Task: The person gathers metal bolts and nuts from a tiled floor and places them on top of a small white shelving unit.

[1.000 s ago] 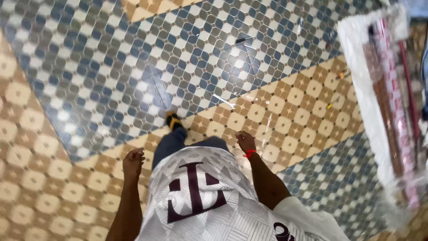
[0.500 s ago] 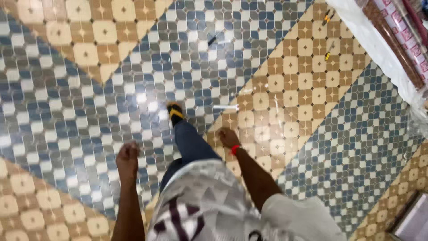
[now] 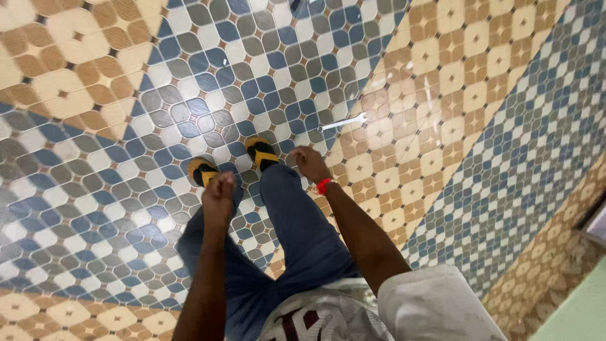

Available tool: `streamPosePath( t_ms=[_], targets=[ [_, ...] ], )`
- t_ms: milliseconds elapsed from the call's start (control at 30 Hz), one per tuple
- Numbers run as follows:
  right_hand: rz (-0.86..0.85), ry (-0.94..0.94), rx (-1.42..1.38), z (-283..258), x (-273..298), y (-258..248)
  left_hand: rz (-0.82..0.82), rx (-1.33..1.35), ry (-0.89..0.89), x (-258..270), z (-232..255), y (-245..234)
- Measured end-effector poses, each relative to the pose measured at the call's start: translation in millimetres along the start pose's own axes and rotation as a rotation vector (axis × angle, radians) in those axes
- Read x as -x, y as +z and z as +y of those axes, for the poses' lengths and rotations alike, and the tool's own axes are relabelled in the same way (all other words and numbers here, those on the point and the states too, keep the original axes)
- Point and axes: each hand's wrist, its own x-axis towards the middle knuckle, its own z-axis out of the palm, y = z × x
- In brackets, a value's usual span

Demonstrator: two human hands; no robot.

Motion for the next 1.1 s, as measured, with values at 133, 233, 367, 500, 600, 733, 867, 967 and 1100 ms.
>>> streamPosePath(
  t_ms=[133,233,367,500,600,733,867,967,1100],
  targets=[
    [0.028,0.353,-0.076,94,-42,46,-0.007,-0.053,-0.068,-97,-56,-19],
    [0.171,0.247,0.177,175,-66,82,-0.009,0.084,0.037,-149,-87,-33],
    [0.188,0.316,0.191,251,-94,125,0.046,0.028,0.051,-216,-137,-43],
    [0.152,0.303,0.251,282,-122,155,0.090,-0.103,0.092,-281,-201,-47],
    [0.116,0.278,0.298,290,-145,166,0.050,0.056,0.087,-322,-242,-27],
    [0.046,0.184,0.290,281,-169,171,0.077,0.003,0.176,-364,-268,-6],
    [0.057,-0.145,0.250,258,-254,178,0.100,-0.003,0.136,-368,-268,7],
    [0.119,-0.404,0.225,228,-348,206,0.160,0.011,-0.023,-362,-258,-2],
    [0.208,-0.649,0.220,181,-431,240,0.187,0.138,0.002,-370,-262,-21]
  ],
)
